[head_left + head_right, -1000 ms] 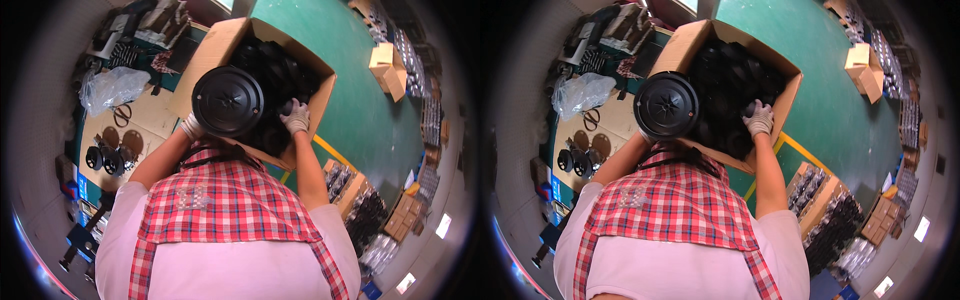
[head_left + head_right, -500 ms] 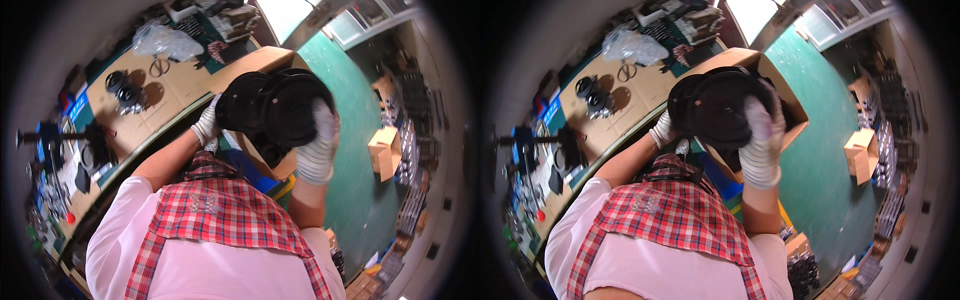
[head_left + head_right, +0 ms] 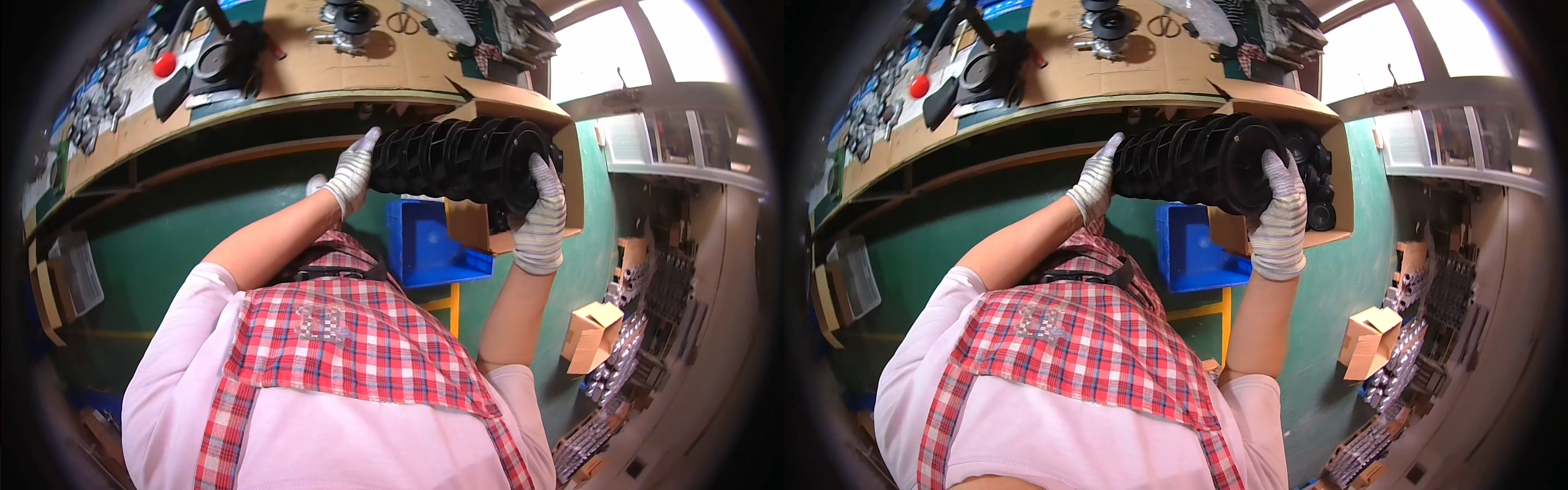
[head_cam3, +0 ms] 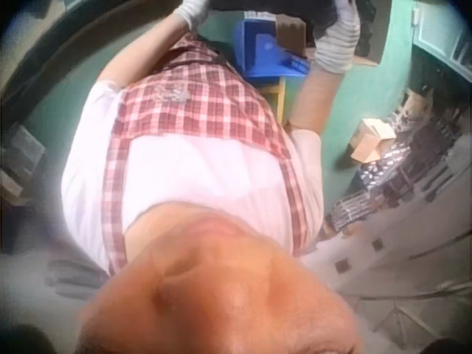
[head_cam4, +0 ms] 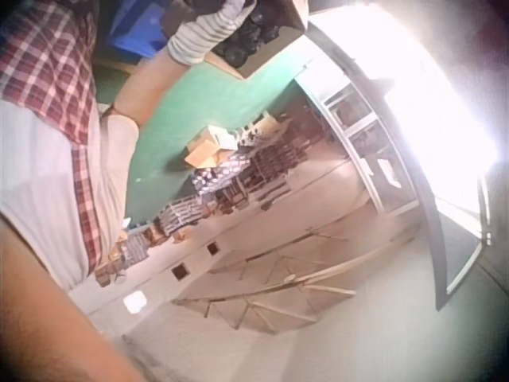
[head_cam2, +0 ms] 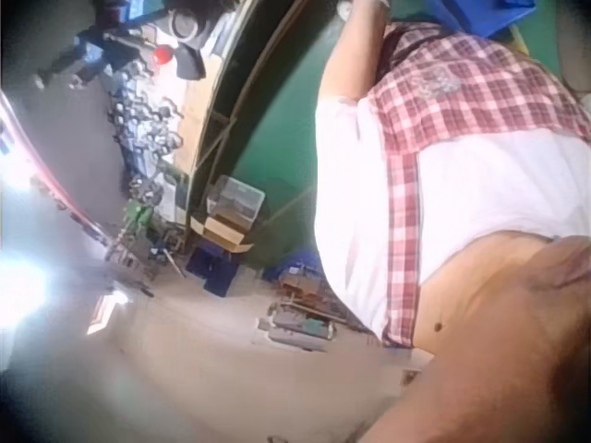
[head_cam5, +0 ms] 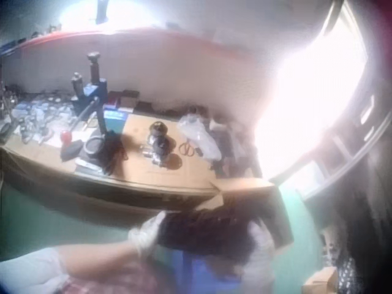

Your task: The person repeatedly picks up metallic mechanical components and black circular parts from a workbench and a cardboard box. They use a blue manual press machine to attach the black parts to the metallic components, then place the assembled units back on the bench.

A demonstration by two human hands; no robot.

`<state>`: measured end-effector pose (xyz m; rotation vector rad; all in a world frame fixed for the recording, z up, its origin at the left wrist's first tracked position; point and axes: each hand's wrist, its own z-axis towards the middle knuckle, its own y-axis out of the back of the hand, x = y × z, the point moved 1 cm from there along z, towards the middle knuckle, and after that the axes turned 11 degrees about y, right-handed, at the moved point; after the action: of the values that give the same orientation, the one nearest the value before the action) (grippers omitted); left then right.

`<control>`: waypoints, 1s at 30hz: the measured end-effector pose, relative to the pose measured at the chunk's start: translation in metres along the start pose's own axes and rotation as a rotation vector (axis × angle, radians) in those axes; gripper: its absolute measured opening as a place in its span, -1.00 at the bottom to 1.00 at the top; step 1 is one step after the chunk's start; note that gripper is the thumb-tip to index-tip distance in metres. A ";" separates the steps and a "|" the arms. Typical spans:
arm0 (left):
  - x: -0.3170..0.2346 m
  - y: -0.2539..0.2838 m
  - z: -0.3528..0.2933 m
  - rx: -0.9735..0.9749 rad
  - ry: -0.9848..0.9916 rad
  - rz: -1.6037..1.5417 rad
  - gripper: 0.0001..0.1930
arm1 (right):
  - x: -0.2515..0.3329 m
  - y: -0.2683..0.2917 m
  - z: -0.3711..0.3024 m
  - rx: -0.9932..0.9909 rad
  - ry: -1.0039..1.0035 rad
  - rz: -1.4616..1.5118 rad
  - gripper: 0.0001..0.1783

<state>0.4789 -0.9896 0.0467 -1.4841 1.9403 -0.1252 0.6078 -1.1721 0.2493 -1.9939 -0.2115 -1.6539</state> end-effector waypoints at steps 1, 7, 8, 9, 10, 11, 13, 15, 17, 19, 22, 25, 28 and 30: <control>0.000 0.009 -0.004 0.014 0.008 -0.042 -0.40 | 0.000 -0.008 -0.004 0.029 -0.015 0.019 -0.50; -0.011 0.060 -0.019 0.071 -0.054 -0.148 -0.47 | -0.011 -0.071 -0.021 0.062 -0.046 -0.107 -0.57; -0.015 0.070 -0.022 0.089 -0.064 -0.173 -0.47 | -0.017 -0.079 -0.022 0.068 -0.048 -0.095 -0.59; -0.019 0.081 -0.026 0.104 -0.078 -0.200 -0.47 | -0.023 -0.092 -0.024 0.078 -0.051 -0.083 -0.60; -0.020 0.099 -0.023 0.123 -0.086 -0.219 -0.47 | -0.025 -0.117 -0.033 0.141 -0.036 -0.117 -0.60; -0.026 0.116 -0.026 0.079 -0.094 -0.260 -0.48 | -0.030 -0.142 -0.044 0.151 -0.006 -0.218 -0.56; -0.037 0.161 -0.032 0.109 -0.128 -0.303 -0.48 | -0.046 -0.186 -0.059 0.322 -0.028 -0.295 -0.48; -0.051 0.217 -0.046 0.076 -0.196 -0.262 -0.43 | -0.085 -0.222 -0.068 0.466 0.071 -0.287 -0.37; -0.063 0.293 -0.048 -0.041 -0.239 -0.252 -0.42 | -0.122 -0.270 -0.088 0.465 -0.144 -0.114 -0.40; -0.082 0.372 -0.075 -0.153 -0.246 -0.308 -0.40 | -0.162 -0.323 -0.103 0.559 -0.378 0.025 -0.48; -0.120 0.481 -0.125 -0.214 -0.265 -0.356 -0.41 | -0.213 -0.420 -0.134 0.704 -0.449 0.077 -0.53; -0.164 0.564 -0.163 -0.217 -0.351 -0.415 -0.55 | -0.263 -0.503 -0.149 0.828 -0.515 0.121 -0.50; -0.208 0.629 -0.167 -0.315 -0.341 -0.451 -0.60 | -0.288 -0.581 -0.154 0.890 -0.544 0.177 -0.48; -0.235 0.659 -0.158 -0.304 -0.351 -0.457 -0.59 | -0.292 -0.624 -0.152 0.928 -0.531 0.182 -0.49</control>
<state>-0.1214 -0.6050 -0.0297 -1.9820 1.3611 0.2259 0.1307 -0.6580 0.1750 -1.5754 -0.7955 -0.6541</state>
